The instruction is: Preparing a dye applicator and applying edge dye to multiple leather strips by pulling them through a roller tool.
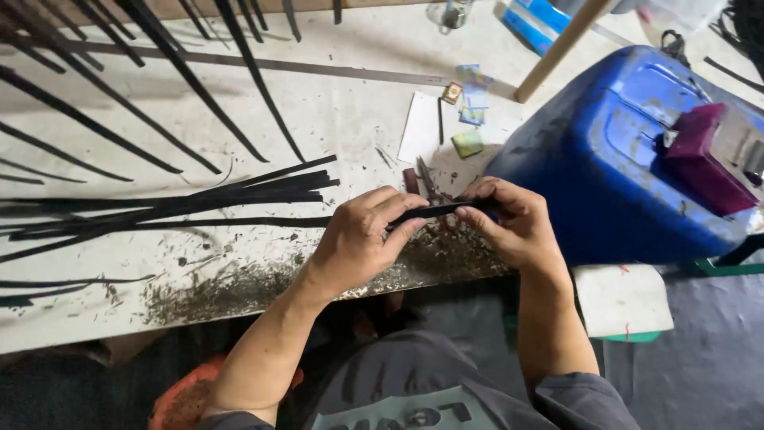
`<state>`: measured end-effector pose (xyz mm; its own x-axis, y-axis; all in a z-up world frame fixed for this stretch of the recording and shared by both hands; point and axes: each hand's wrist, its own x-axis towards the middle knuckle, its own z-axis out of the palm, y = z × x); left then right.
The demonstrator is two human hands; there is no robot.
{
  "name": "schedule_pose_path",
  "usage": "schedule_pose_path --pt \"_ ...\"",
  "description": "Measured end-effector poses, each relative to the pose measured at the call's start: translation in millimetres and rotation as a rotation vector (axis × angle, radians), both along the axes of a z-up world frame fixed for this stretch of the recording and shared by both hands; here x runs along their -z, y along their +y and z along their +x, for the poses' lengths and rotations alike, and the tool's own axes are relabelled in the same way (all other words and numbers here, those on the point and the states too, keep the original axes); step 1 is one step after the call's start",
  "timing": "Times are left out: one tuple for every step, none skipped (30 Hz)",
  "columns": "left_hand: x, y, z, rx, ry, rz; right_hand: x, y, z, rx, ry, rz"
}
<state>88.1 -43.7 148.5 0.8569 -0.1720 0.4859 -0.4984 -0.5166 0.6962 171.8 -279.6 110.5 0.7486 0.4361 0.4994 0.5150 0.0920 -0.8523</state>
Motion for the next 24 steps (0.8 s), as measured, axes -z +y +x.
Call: schedule_pose_path --pt "-1.5 -6.0 2.6 0.015 -0.005 0.001 0.6 -6.4 -1.0 0.015 -0.005 0.001" --pt "-3.1 -12.5 5.3 0.022 -0.043 0.035 1.0 -13.1 -1.9 0.074 -0.019 -0.004" --pt "-5.0 -18.9 8.7 0.028 -0.082 0.069 1.5 -19.6 -1.8 0.132 -0.032 -0.008" --pt "-2.6 -21.9 11.0 0.042 -0.088 0.072 -0.2 -26.1 -3.3 0.147 -0.037 -0.005" --pt "-0.4 -24.9 14.0 0.039 -0.123 0.094 -2.0 -32.5 -3.6 0.167 -0.019 0.026" --pt "1.8 -28.3 17.4 0.036 -0.157 0.115 -3.8 -39.1 -3.7 0.187 -0.002 0.058" --pt "-1.4 -32.9 21.3 0.044 -0.169 0.119 -6.5 -47.0 -2.6 0.194 -0.012 0.063" --pt "-4.6 -37.7 25.6 0.051 -0.216 0.12 -9.1 -55.2 -1.1 0.178 0.014 0.101" --pt "-7.6 -42.9 29.5 0.054 -0.261 0.121 -11.4 -63.5 0.8 0.157 0.042 0.138" --pt "-12.1 -49.5 34.2 0.058 -0.27 0.123 -12.2 -70.0 4.4 0.16 0.033 0.141" --pt "-15.9 -57.2 38.3 0.056 -0.288 0.132 -12.4 -77.5 7.5 0.154 0.035 0.174" --pt "-19.8 -65.3 43.0 0.054 -0.307 0.142 -12.6 -85.5 11.2 0.148 0.036 0.206" --pt "-22.7 -74.8 48.5 0.055 -0.313 0.143 -16.9 -95.4 15.1 0.149 0.03 0.208" --pt "-25.6 -84.5 54.3 0.066 -0.313 0.131 -21.2 -105.6 19.5 0.146 0.022 0.202" --pt "-28.0 -93.8 60.1 0.077 -0.313 0.12 -24.6 -115.4 23.8 0.142 0.014 0.197" --pt "-32.6 -103.9 65.2 0.078 -0.318 0.123 -29.4 -124.3 25.6 0.143 0.009 0.2" --pt "-37.5 -113.6 69.8 0.105 -0.304 0.09 -34.3 -132.8 27.5 0.156 0.011 0.201" --pt "-42.2 -122.9 74.3 0.131 -0.289 0.058 -39.1 -140.9 29.3 0.168 0.012 0.201" --pt "-42.1 -130.3 79.0 0.129 -0.291 0.062 -38.7 -149.6 32.2 0.166 0.011 0.205" --pt "-42.0 -136.9 83.6 0.161 -0.241 0.035 -38.2 -157.6 35.0 0.192 0.025 0.209" --pt "-41.7 -143.1 86.5 0.19 -0.188 0.006 -38.0 -165.2 36.4 0.216 0.043 0.211" --pt "-45.2 -149.1 90.8 0.186 -0.186 0.007 -40.2 -170.4 39.1 0.213 0.045 0.211" --pt "-48.0 -154.9 94.1 0.194 -0.169 0.005 -41.8 -175.4 41.2 0.224 0.045 0.186" --pt "-50.5 -160.1 97.0 0.202 -0.153 0.003 -43.1 -179.8 42.9 0.236 0.045 0.16"
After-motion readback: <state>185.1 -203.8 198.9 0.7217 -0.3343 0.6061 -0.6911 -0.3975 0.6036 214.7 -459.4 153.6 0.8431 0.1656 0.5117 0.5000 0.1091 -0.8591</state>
